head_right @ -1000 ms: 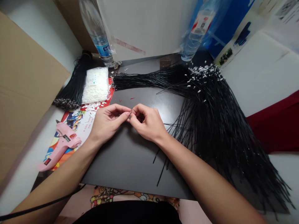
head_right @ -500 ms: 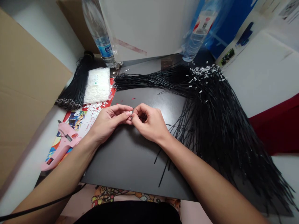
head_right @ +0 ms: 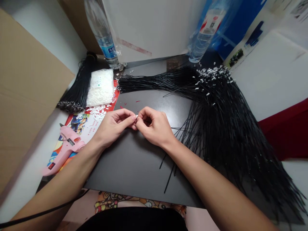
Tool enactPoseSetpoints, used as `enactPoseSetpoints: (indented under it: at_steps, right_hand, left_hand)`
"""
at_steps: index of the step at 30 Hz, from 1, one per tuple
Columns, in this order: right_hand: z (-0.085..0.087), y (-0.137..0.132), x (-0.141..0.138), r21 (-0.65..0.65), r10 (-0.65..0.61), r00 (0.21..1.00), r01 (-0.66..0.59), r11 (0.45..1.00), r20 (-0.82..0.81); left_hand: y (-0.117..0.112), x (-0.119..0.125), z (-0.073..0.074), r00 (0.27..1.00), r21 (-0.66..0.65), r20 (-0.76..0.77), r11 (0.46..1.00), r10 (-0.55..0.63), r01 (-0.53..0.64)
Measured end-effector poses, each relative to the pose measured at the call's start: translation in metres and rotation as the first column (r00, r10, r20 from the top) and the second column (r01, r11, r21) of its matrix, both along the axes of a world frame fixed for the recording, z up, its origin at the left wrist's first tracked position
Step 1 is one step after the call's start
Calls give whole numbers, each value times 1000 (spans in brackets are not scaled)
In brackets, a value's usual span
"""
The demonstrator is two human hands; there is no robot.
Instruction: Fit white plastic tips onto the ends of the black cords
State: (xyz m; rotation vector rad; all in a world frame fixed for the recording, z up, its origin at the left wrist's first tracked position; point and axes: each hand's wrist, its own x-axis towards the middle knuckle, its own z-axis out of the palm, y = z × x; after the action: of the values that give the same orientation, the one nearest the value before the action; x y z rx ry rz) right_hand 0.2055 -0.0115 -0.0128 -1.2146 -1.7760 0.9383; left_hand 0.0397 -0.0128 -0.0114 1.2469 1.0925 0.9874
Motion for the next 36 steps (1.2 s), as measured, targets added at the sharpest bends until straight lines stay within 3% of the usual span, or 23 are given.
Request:
enactPoseSetpoints:
  at_steps: [18,30,36]
  right_hand:
    - [-4,0,0,3,-14,999,14,1000,46]
    - [3,-1,2,80,-54,996,48,996,73]
    - [0,1,2,45,-17,1000,16,999,24]
  left_hand:
    - [-2,4,-1,997,26,-48,998,63,-62]
    - [-1,4,1,997,-32,26,997,76,-75]
    - [-1,3,1,997,-24,29,998,66,-65]
